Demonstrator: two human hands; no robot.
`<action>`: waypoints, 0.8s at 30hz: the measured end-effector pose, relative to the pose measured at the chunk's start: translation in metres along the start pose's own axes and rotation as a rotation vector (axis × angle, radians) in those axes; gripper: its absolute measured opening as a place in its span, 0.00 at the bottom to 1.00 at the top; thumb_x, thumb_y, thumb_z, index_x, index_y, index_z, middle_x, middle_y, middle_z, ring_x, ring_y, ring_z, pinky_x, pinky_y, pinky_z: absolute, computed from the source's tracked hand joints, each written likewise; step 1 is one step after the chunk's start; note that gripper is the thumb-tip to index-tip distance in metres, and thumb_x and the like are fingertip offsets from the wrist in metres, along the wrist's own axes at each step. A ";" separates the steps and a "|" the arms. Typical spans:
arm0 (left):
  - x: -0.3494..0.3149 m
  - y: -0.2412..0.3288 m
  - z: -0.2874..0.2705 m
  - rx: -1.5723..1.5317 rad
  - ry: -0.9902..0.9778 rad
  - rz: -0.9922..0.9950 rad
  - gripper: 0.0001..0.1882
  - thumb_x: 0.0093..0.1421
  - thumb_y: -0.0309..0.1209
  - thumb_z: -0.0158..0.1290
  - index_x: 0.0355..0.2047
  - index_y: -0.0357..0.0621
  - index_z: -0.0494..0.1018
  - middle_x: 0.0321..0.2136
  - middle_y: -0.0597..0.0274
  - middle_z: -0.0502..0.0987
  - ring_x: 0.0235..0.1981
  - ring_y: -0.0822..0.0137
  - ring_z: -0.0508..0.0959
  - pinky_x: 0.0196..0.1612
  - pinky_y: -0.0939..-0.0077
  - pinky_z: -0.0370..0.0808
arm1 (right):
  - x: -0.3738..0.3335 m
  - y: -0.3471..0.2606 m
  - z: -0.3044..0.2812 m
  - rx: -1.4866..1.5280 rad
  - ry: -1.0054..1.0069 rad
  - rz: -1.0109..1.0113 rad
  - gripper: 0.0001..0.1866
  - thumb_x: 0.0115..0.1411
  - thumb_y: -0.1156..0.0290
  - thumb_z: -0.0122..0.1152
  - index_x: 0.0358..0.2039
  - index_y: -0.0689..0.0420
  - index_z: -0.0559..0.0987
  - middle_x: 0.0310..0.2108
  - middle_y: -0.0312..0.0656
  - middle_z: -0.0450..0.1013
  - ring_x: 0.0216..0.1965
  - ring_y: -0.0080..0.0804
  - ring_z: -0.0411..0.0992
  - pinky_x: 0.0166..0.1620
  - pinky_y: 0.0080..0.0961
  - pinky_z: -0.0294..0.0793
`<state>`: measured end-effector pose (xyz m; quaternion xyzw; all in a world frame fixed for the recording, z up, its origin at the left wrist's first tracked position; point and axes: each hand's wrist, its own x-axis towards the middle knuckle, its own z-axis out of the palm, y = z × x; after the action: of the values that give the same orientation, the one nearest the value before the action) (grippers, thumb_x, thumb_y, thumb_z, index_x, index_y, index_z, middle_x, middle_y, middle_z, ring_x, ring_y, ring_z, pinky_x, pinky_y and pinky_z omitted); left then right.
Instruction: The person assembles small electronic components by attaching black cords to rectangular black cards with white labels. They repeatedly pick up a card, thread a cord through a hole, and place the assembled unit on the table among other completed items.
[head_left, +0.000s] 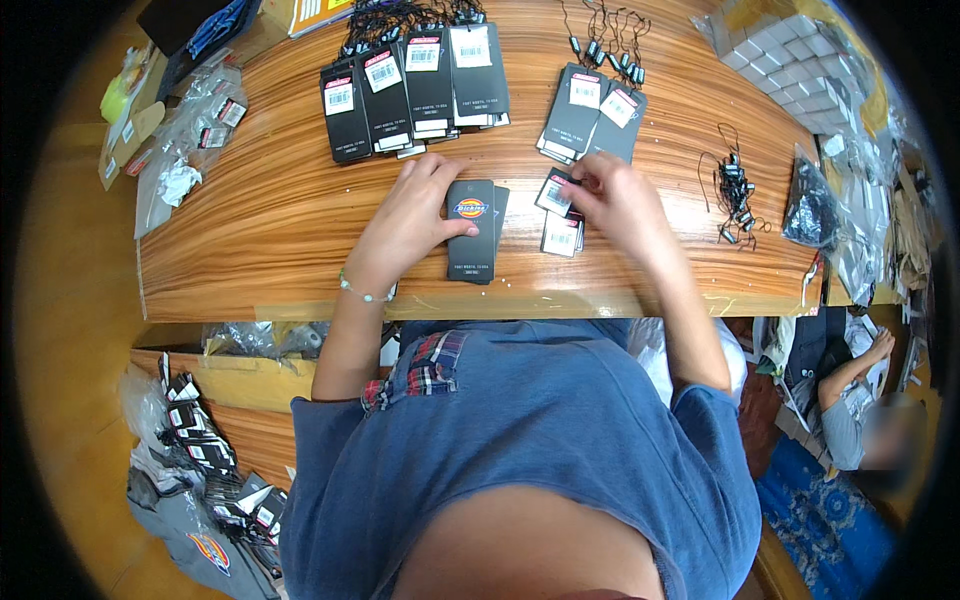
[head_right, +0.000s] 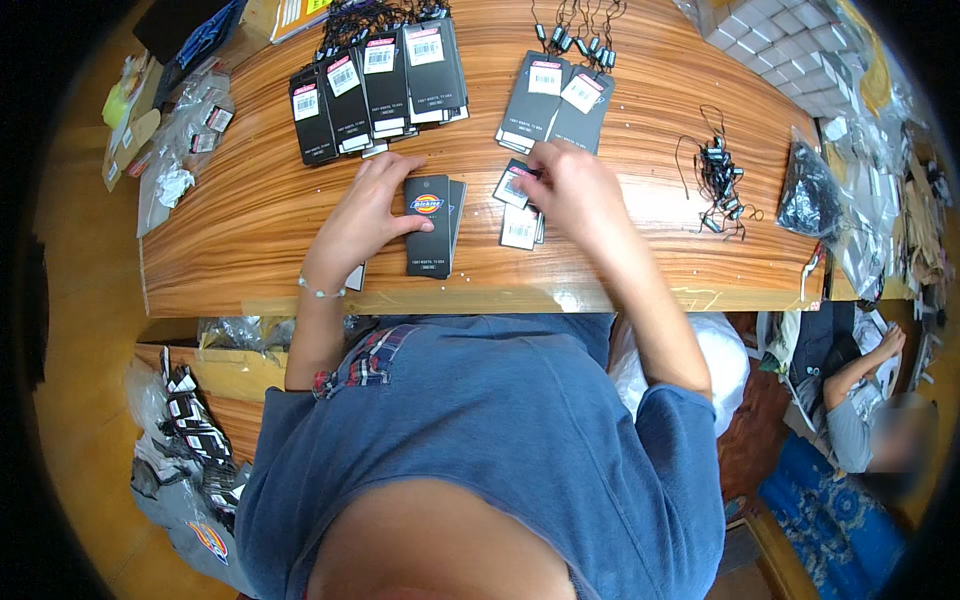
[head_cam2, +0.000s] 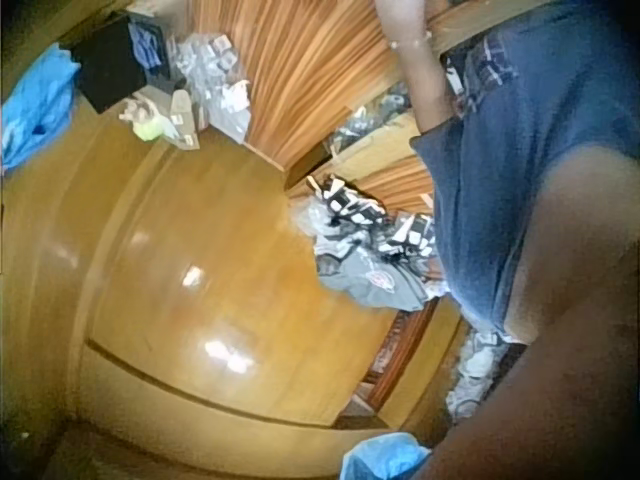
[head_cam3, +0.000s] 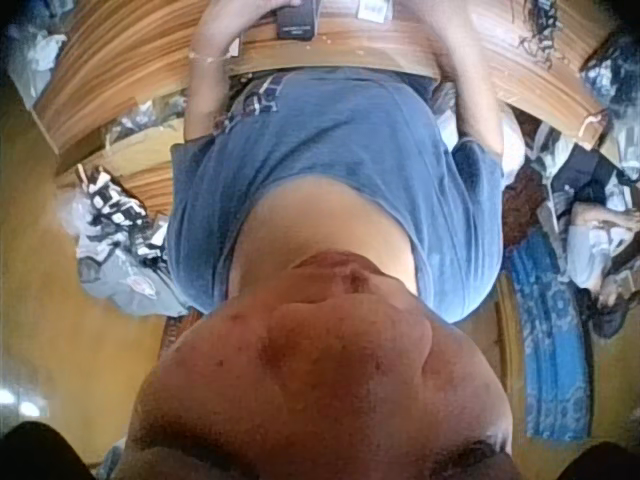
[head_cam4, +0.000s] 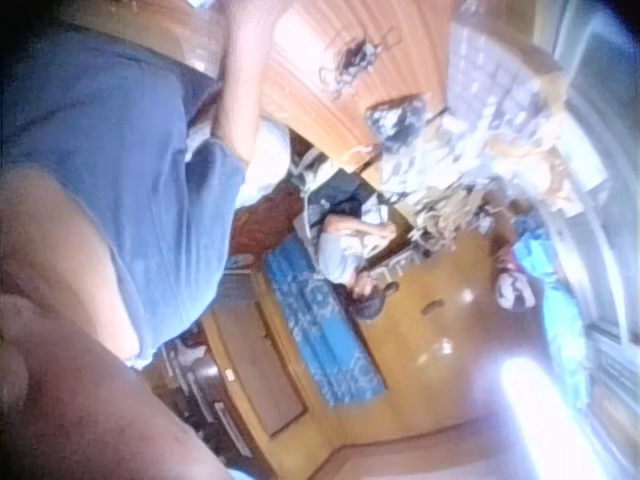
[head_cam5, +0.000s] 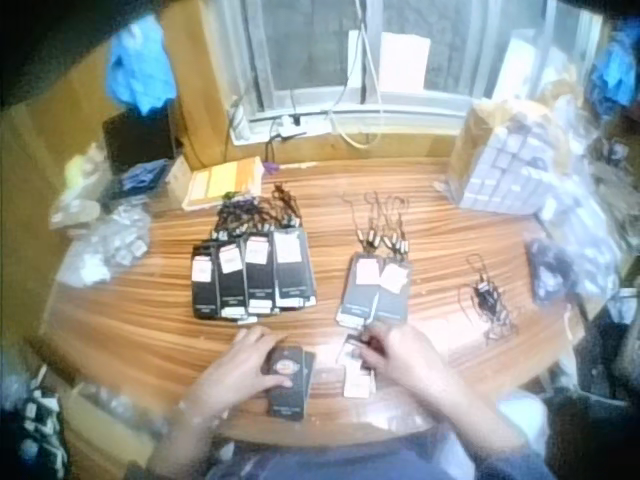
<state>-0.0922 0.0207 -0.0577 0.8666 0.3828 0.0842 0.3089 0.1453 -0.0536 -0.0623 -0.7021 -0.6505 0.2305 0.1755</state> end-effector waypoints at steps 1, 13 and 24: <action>0.003 -0.002 0.000 0.015 -0.029 -0.005 0.30 0.38 0.33 0.63 0.43 0.37 0.68 0.41 0.55 0.68 0.46 0.56 0.66 0.50 0.68 0.63 | -0.007 -0.004 0.009 -0.077 0.083 -0.006 0.18 0.45 0.60 0.63 0.32 0.59 0.74 0.29 0.45 0.71 0.34 0.41 0.71 0.35 0.33 0.71; -0.005 -0.003 0.009 -0.491 0.034 -0.183 0.24 0.44 0.22 0.60 0.44 0.36 0.69 0.29 0.64 0.71 0.31 0.76 0.72 0.35 0.84 0.69 | -0.006 0.003 0.031 0.515 0.207 0.182 0.10 0.45 0.77 0.63 0.30 0.61 0.73 0.21 0.41 0.67 0.22 0.30 0.67 0.27 0.24 0.67; -0.009 0.023 0.004 -0.989 0.121 -0.142 0.16 0.56 0.18 0.47 0.46 0.34 0.66 0.33 0.60 0.75 0.34 0.76 0.74 0.37 0.87 0.71 | -0.019 0.010 0.017 0.981 0.149 0.078 0.08 0.46 0.78 0.64 0.28 0.60 0.75 0.19 0.30 0.70 0.21 0.11 0.64 0.25 0.12 0.64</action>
<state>-0.0826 0.0006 -0.0465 0.5818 0.3725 0.2845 0.6647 0.1437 -0.0748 -0.0802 -0.5750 -0.4243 0.4649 0.5227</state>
